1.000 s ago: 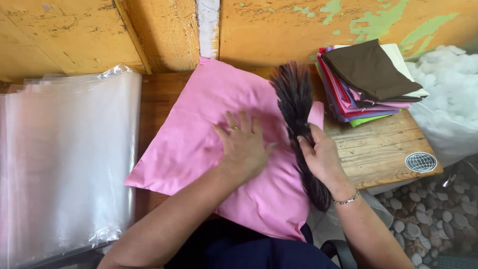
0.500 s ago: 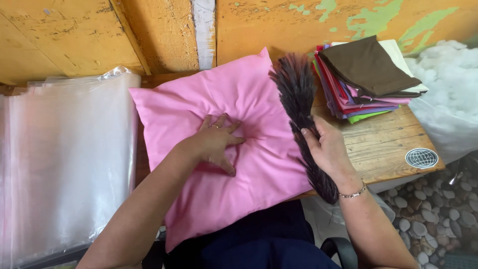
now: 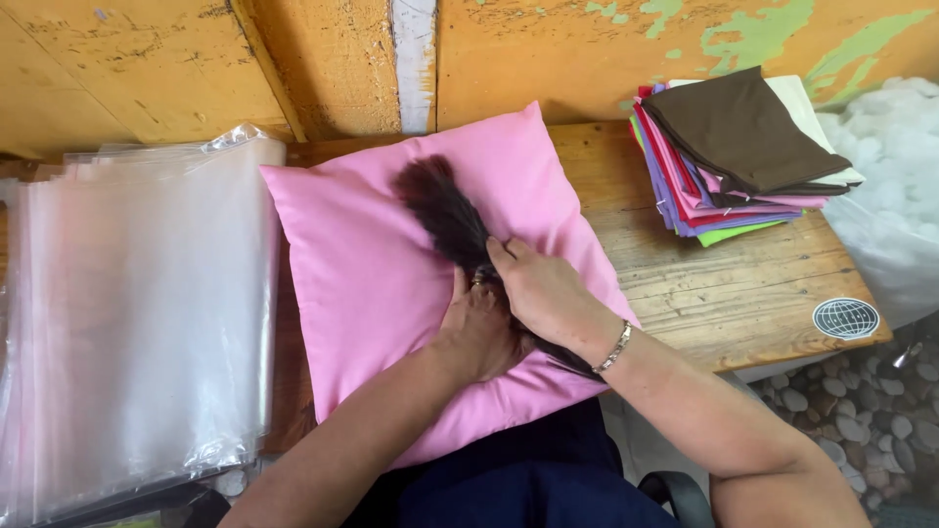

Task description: Adjusting the stuffing and smoothing the surface of a pink pillowcase on a workbench.

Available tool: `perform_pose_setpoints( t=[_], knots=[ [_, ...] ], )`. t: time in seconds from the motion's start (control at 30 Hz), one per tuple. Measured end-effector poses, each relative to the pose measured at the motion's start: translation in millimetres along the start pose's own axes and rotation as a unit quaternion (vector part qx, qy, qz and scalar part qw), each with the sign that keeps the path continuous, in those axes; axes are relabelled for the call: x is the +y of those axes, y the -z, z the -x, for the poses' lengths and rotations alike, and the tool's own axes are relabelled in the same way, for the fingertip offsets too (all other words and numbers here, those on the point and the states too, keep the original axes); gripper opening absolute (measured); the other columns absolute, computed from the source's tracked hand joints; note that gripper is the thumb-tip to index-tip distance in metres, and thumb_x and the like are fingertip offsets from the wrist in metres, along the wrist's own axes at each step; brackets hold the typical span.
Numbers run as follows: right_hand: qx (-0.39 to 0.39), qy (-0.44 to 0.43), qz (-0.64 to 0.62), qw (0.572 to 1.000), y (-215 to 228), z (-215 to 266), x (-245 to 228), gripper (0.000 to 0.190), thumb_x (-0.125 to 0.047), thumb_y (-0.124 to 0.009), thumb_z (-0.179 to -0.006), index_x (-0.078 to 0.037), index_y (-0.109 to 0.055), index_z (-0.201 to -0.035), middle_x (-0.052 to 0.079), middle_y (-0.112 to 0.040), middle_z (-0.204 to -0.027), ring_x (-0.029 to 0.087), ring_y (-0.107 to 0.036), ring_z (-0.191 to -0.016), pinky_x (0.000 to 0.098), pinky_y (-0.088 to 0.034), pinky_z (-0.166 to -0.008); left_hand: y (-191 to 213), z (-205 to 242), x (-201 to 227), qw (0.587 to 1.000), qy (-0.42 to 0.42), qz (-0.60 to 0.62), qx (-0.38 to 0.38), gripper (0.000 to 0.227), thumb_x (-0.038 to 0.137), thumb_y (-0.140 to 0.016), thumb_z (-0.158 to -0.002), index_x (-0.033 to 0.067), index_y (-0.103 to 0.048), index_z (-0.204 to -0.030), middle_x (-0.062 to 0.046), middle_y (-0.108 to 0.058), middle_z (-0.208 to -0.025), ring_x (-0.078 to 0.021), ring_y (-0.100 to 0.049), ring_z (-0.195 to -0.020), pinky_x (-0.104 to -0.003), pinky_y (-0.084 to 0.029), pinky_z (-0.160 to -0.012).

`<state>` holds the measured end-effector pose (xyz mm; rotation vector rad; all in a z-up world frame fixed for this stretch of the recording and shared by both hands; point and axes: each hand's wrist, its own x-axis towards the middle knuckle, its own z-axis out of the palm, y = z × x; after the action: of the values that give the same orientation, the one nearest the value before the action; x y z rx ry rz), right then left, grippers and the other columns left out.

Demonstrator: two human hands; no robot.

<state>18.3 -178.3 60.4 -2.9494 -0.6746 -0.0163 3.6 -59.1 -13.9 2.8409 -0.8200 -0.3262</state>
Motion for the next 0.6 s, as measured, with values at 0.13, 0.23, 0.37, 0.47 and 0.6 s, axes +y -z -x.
perform_pose_setpoints(
  t=[0.13,0.23,0.37,0.47,0.6],
  knots=[
    [0.017,-0.032,0.071,0.997,-51,-46,97,0.045,-0.008,-0.040,-0.099,-0.004,-0.054,-0.141,0.015,-0.072,-0.099,0.036,-0.076,-0.087,0.0560,-0.059,-0.074,56,28,5,0.998,-0.042,0.006,0.046,0.079,0.067,-0.030,-0.098,0.0158,-0.037,-0.159,-0.023,-0.022,-0.167,-0.0481,-0.009,-0.156,-0.070,-0.001,-0.121],
    [0.012,-0.242,0.041,0.969,-69,-73,176,0.045,-0.027,-0.031,-0.110,-0.010,-0.062,-0.138,0.019,-0.075,-0.105,0.042,-0.074,-0.098,0.0546,-0.059,-0.077,50,25,5,0.998,-0.052,-0.013,0.014,0.078,0.069,-0.022,-0.100,0.0233,-0.023,-0.163,-0.022,-0.012,-0.170,-0.0478,-0.006,-0.156,-0.068,0.002,-0.122],
    [0.087,-0.221,-0.043,0.970,-18,-51,138,0.040,-0.026,-0.050,-0.102,-0.014,-0.062,-0.139,0.021,-0.069,-0.120,0.045,-0.067,-0.109,0.0586,-0.056,-0.087,48,17,2,0.997,-0.059,-0.016,0.039,0.078,0.071,-0.023,-0.098,0.0258,-0.028,-0.162,-0.023,-0.016,-0.168,-0.0508,-0.010,-0.154,-0.072,0.001,-0.120],
    [0.147,-0.063,0.000,0.987,-13,-26,66,0.039,-0.018,-0.050,-0.101,-0.004,-0.060,-0.135,0.025,-0.069,-0.110,0.046,-0.068,-0.100,0.0583,-0.055,-0.082,35,15,1,0.997,-0.062,-0.005,0.041,0.079,0.074,-0.022,-0.096,0.0241,-0.040,-0.155,-0.025,-0.019,-0.167,-0.0526,-0.011,-0.154,-0.073,-0.001,-0.120],
    [0.000,0.013,0.022,1.000,-18,-19,11,0.065,-0.015,-0.065,-0.081,-0.005,-0.052,-0.144,0.017,-0.069,-0.113,0.041,-0.073,-0.094,0.0564,-0.061,-0.078,25,14,-2,0.997,-0.067,-0.010,0.047,0.075,0.071,-0.033,-0.090,0.0222,-0.065,-0.138,-0.028,-0.044,-0.154,-0.0520,-0.029,-0.148,-0.074,-0.004,-0.118]
  ],
)
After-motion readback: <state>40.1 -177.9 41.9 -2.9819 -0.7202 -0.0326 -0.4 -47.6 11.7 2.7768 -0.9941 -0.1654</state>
